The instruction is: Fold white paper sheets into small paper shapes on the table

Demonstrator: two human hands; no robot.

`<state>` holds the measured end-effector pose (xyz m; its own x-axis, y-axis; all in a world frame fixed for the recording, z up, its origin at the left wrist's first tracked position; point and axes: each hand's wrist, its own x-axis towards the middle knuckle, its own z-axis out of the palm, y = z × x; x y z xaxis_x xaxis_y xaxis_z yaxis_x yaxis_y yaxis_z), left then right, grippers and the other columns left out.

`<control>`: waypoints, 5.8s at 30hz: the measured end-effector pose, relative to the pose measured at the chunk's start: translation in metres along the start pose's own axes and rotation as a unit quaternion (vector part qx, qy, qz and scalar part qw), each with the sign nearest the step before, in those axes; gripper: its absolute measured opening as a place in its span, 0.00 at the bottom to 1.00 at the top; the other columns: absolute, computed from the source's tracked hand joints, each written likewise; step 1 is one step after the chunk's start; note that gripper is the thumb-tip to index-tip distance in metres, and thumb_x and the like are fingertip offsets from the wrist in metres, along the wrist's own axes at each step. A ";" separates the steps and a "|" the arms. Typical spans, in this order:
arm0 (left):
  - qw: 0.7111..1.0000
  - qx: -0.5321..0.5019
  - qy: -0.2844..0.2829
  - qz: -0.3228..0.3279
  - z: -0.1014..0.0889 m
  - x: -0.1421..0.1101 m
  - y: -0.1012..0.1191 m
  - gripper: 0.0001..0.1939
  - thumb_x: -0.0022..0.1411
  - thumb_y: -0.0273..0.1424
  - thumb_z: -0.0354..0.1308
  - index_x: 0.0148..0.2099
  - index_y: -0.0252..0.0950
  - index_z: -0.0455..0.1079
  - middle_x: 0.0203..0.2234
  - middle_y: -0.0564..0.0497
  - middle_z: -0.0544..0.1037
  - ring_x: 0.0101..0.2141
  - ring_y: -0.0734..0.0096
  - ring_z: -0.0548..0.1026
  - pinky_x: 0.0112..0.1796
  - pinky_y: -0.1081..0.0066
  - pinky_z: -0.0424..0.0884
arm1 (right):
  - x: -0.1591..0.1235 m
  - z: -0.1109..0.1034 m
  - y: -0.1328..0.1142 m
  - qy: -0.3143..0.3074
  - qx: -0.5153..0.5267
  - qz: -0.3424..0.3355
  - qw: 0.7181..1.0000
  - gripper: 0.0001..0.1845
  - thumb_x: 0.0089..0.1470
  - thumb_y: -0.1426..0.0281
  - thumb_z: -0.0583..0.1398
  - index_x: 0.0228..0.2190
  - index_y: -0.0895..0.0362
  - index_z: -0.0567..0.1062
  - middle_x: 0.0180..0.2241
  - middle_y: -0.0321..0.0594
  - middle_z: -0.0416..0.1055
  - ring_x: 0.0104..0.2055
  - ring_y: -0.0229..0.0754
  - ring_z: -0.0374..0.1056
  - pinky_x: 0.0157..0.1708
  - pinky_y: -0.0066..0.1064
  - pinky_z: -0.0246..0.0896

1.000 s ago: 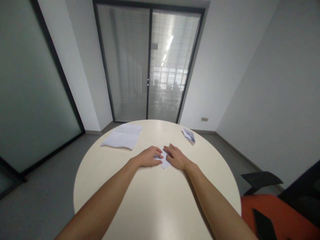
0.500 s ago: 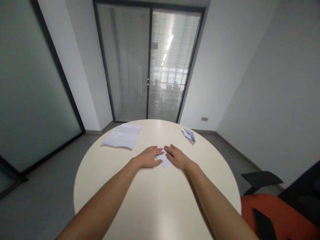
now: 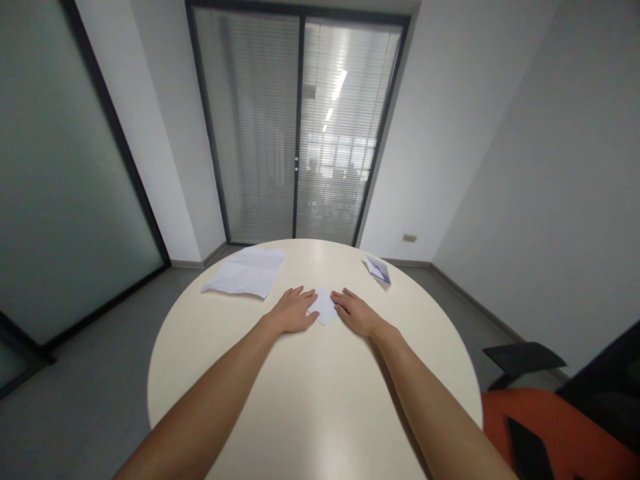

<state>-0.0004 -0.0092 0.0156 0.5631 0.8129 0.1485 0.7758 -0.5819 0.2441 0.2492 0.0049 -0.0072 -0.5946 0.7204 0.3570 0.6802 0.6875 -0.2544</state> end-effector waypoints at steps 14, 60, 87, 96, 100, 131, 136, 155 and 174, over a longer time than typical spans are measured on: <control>1.000 -0.010 0.006 0.011 0.011 0.005 -0.011 0.30 0.68 0.39 0.48 0.68 0.32 0.60 0.68 0.38 0.58 0.68 0.51 0.56 0.65 0.52 0.52 | 0.000 -0.011 -0.011 -0.022 0.009 -0.036 0.999 0.22 0.65 0.67 0.54 0.57 0.58 0.73 0.59 0.50 0.70 0.68 0.52 0.57 0.70 0.57 0.39; 0.986 -0.103 0.088 0.096 0.009 0.004 -0.018 0.15 0.68 0.37 0.55 0.49 0.39 0.78 0.53 0.46 0.78 0.55 0.59 0.74 0.56 0.63 0.68 | 0.006 -0.028 -0.039 -0.040 0.076 0.017 0.996 0.19 0.64 0.60 0.56 0.42 0.53 0.84 0.48 0.44 0.79 0.49 0.48 0.74 0.50 0.34 0.66; 0.989 -0.104 0.082 0.065 -0.003 0.002 -0.008 0.15 0.72 0.36 0.50 0.52 0.42 0.77 0.44 0.50 0.83 0.42 0.64 0.79 0.44 0.71 0.69 | 0.007 -0.026 -0.036 0.004 0.071 0.042 0.997 0.22 0.69 0.58 0.50 0.43 0.54 0.81 0.41 0.44 0.80 0.41 0.45 0.73 0.42 0.31 0.62; 0.991 -0.092 0.088 0.040 -0.003 0.004 -0.007 0.15 0.72 0.36 0.48 0.50 0.42 0.76 0.40 0.50 0.83 0.39 0.65 0.79 0.40 0.71 0.68 | 0.004 -0.027 -0.033 -0.001 0.066 0.069 0.995 0.15 0.65 0.64 0.55 0.41 0.56 0.80 0.38 0.42 0.80 0.35 0.42 0.71 0.35 0.29 0.60; 0.990 -0.092 0.096 0.035 -0.002 0.005 -0.008 0.15 0.71 0.35 0.49 0.50 0.40 0.76 0.40 0.48 0.83 0.39 0.64 0.79 0.41 0.70 0.69 | 0.002 -0.027 -0.025 -0.003 0.059 0.094 0.994 0.14 0.64 0.66 0.55 0.44 0.56 0.78 0.38 0.42 0.80 0.34 0.42 0.72 0.34 0.29 0.59; 0.987 -0.106 0.119 -0.006 0.004 0.006 -0.008 0.19 0.64 0.25 0.55 0.56 0.41 0.71 0.52 0.49 0.77 0.44 0.64 0.78 0.48 0.68 0.71 | 0.003 -0.016 -0.016 0.012 0.037 0.110 0.993 0.26 0.62 0.70 0.57 0.61 0.59 0.69 0.54 0.51 0.75 0.49 0.48 0.73 0.51 0.37 0.65; 0.989 -0.091 0.113 0.011 0.003 0.006 -0.006 0.17 0.65 0.24 0.53 0.53 0.41 0.73 0.51 0.50 0.77 0.47 0.65 0.77 0.50 0.68 0.70 | 0.004 -0.016 -0.017 0.005 0.020 0.066 0.998 0.22 0.63 0.72 0.55 0.57 0.57 0.73 0.53 0.50 0.75 0.54 0.50 0.70 0.55 0.39 0.63; 0.994 -0.045 0.093 0.044 0.002 0.007 0.001 0.15 0.66 0.23 0.52 0.47 0.40 0.77 0.46 0.48 0.80 0.48 0.62 0.74 0.51 0.65 0.70 | 0.005 -0.011 -0.020 0.009 0.004 0.026 1.000 0.18 0.62 0.70 0.57 0.51 0.55 0.80 0.54 0.49 0.74 0.57 0.52 0.68 0.59 0.44 0.60; 0.994 -0.020 0.077 0.074 0.001 0.006 0.003 0.10 0.69 0.29 0.53 0.48 0.39 0.75 0.47 0.49 0.81 0.50 0.62 0.75 0.51 0.66 0.70 | 0.007 -0.011 -0.024 0.022 0.022 -0.014 0.999 0.15 0.60 0.72 0.59 0.44 0.52 0.83 0.48 0.45 0.79 0.50 0.49 0.72 0.54 0.39 0.64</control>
<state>0.0056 -0.0067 0.0166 0.6180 0.7138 0.3293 0.6738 -0.6968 0.2459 0.2331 -0.0074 0.0114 -0.5929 0.6974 0.4026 0.6437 0.7108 -0.2836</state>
